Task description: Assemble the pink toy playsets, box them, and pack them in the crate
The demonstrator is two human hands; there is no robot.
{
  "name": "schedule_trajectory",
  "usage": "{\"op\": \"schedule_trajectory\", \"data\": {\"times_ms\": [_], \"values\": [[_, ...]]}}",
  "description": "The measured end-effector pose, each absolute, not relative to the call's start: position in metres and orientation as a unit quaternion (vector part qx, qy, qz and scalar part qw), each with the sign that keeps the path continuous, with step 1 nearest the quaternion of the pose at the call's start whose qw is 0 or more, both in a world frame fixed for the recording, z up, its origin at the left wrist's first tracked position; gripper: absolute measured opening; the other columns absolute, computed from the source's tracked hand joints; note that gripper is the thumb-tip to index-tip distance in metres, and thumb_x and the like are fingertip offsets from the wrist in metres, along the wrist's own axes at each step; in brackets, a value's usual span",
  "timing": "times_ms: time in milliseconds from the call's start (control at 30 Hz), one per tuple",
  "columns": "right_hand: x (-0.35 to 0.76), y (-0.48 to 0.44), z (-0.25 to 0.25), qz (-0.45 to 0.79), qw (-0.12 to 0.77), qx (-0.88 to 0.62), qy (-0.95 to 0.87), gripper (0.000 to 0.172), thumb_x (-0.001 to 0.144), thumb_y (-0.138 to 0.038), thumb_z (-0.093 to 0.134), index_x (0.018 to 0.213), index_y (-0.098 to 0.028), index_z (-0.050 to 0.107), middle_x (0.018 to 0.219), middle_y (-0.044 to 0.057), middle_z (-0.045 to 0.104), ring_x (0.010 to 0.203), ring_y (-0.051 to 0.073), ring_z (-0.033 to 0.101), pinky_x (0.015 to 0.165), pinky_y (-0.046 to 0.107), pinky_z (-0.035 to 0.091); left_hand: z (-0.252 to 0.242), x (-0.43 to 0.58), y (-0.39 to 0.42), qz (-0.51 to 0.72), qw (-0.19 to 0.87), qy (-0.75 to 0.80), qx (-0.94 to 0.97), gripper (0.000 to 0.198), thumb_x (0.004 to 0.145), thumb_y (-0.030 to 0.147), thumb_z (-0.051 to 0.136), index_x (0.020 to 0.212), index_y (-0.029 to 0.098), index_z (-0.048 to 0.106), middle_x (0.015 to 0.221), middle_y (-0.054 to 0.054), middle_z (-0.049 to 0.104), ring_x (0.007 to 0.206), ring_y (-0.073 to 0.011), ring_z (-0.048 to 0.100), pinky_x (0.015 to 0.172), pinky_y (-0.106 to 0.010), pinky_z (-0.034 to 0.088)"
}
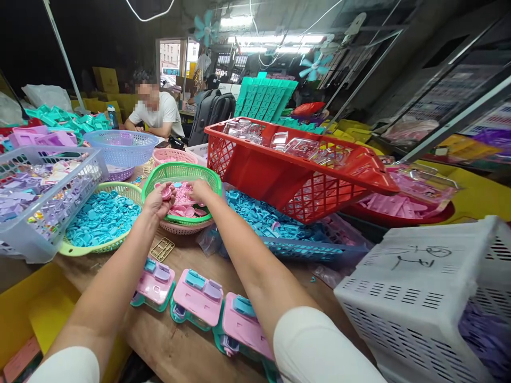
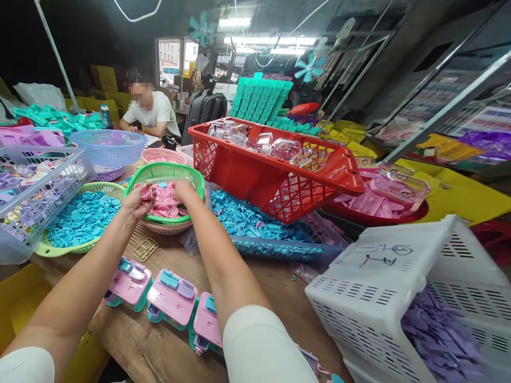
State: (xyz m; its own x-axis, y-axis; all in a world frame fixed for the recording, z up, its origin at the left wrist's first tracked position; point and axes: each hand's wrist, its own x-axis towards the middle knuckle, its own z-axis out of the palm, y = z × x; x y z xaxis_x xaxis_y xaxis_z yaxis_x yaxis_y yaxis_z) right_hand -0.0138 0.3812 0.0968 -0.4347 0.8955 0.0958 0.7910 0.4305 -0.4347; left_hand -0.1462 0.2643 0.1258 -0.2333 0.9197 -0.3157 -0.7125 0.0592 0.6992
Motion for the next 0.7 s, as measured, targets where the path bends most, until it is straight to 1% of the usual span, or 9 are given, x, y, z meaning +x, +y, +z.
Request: {"op": "schedule_trajectory", "data": {"times_ms": [67, 167, 267, 367, 433, 500, 567, 633, 700], "values": [[-0.021, 0.385, 0.096, 0.169, 0.14, -0.499, -0.838, 0.027, 0.08, -0.02, 0.073, 0.107, -0.019, 0.073, 0.11, 0.01, 0.074, 0.098, 0.02, 0.067, 0.083, 0.024, 0.048, 0.124, -0.144, 0.264, 0.672, 0.603, 0.406, 0.14, 0.014, 0.098, 0.013, 0.048, 0.088, 0.014, 0.058, 0.063, -0.001, 0.061, 0.046, -0.0079, 0.059, 0.043, -0.014, 0.047], [-0.028, 0.39, 0.097, 0.182, 0.123, -0.488, -0.845, 0.021, 0.081, -0.019, 0.072, 0.102, -0.019, 0.073, 0.101, 0.006, 0.075, 0.089, 0.017, 0.066, 0.075, 0.021, 0.046, 0.121, -0.143, 0.265, 0.668, 0.6, 0.411, 0.153, 0.017, 0.098, 0.012, 0.046, 0.089, 0.013, 0.059, 0.064, -0.001, 0.063, 0.047, -0.0084, 0.06, 0.045, -0.015, 0.048], [-0.029, 0.393, 0.098, 0.199, 0.119, -0.482, -0.845, 0.019, 0.075, -0.013, 0.073, 0.093, -0.019, 0.072, 0.09, 0.002, 0.074, 0.082, 0.015, 0.064, 0.069, 0.02, 0.044, 0.119, -0.144, 0.266, 0.667, 0.597, 0.414, 0.164, 0.015, 0.098, 0.012, 0.048, 0.09, 0.012, 0.06, 0.065, -0.002, 0.064, 0.048, -0.008, 0.061, 0.046, -0.015, 0.049], [-0.027, 0.394, 0.099, 0.226, 0.125, -0.488, -0.834, 0.016, 0.067, -0.006, 0.074, 0.077, -0.018, 0.069, 0.077, 0.002, 0.071, 0.077, 0.016, 0.063, 0.067, 0.021, 0.044, 0.116, -0.145, 0.266, 0.664, 0.599, 0.412, 0.175, 0.008, 0.095, 0.014, 0.055, 0.091, 0.011, 0.062, 0.067, -0.002, 0.065, 0.05, -0.008, 0.063, 0.048, -0.015, 0.05], [-0.025, 0.394, 0.098, 0.252, 0.141, -0.498, -0.818, 0.017, 0.064, -0.003, 0.074, 0.07, -0.017, 0.067, 0.07, 0.002, 0.069, 0.076, 0.016, 0.063, 0.066, 0.021, 0.045, 0.115, -0.145, 0.266, 0.663, 0.599, 0.412, 0.179, 0.005, 0.093, 0.014, 0.058, 0.092, 0.012, 0.062, 0.068, -0.002, 0.066, 0.051, -0.008, 0.063, 0.049, -0.015, 0.051], [-0.022, 0.392, 0.098, 0.288, 0.172, -0.506, -0.795, 0.017, 0.066, -0.003, 0.072, 0.073, -0.017, 0.067, 0.07, 0.002, 0.067, 0.075, 0.015, 0.062, 0.066, 0.02, 0.046, 0.114, -0.144, 0.266, 0.661, 0.6, 0.413, 0.181, 0.005, 0.093, 0.015, 0.059, 0.092, 0.012, 0.062, 0.069, -0.002, 0.066, 0.051, -0.0075, 0.063, 0.05, -0.015, 0.051], [-0.021, 0.391, 0.098, 0.339, 0.213, -0.507, -0.763, 0.015, 0.074, -0.005, 0.067, 0.085, -0.016, 0.068, 0.074, 0.001, 0.067, 0.072, 0.012, 0.06, 0.066, 0.019, 0.047, 0.113, -0.145, 0.267, 0.654, 0.603, 0.419, 0.182, 0.005, 0.094, 0.014, 0.058, 0.091, 0.012, 0.062, 0.069, -0.002, 0.065, 0.051, -0.0076, 0.063, 0.049, -0.015, 0.051], [-0.019, 0.389, 0.1, 0.404, 0.254, -0.498, -0.724, 0.019, 0.083, -0.008, 0.06, 0.1, -0.015, 0.066, 0.078, 0.001, 0.067, 0.069, 0.009, 0.059, 0.067, 0.017, 0.05, 0.114, -0.146, 0.271, 0.639, 0.609, 0.433, 0.181, 0.008, 0.094, 0.013, 0.056, 0.09, 0.012, 0.063, 0.067, -0.002, 0.065, 0.05, -0.0089, 0.062, 0.047, -0.016, 0.05], [-0.017, 0.388, 0.104, 0.471, 0.285, -0.481, -0.682, 0.02, 0.089, -0.009, 0.054, 0.106, -0.015, 0.063, 0.078, -0.001, 0.066, 0.065, 0.006, 0.059, 0.07, 0.016, 0.052, 0.115, -0.147, 0.279, 0.623, 0.613, 0.452, 0.179, 0.009, 0.093, 0.011, 0.056, 0.088, 0.011, 0.063, 0.064, -0.003, 0.065, 0.048, -0.0101, 0.062, 0.044, -0.017, 0.049]]}}
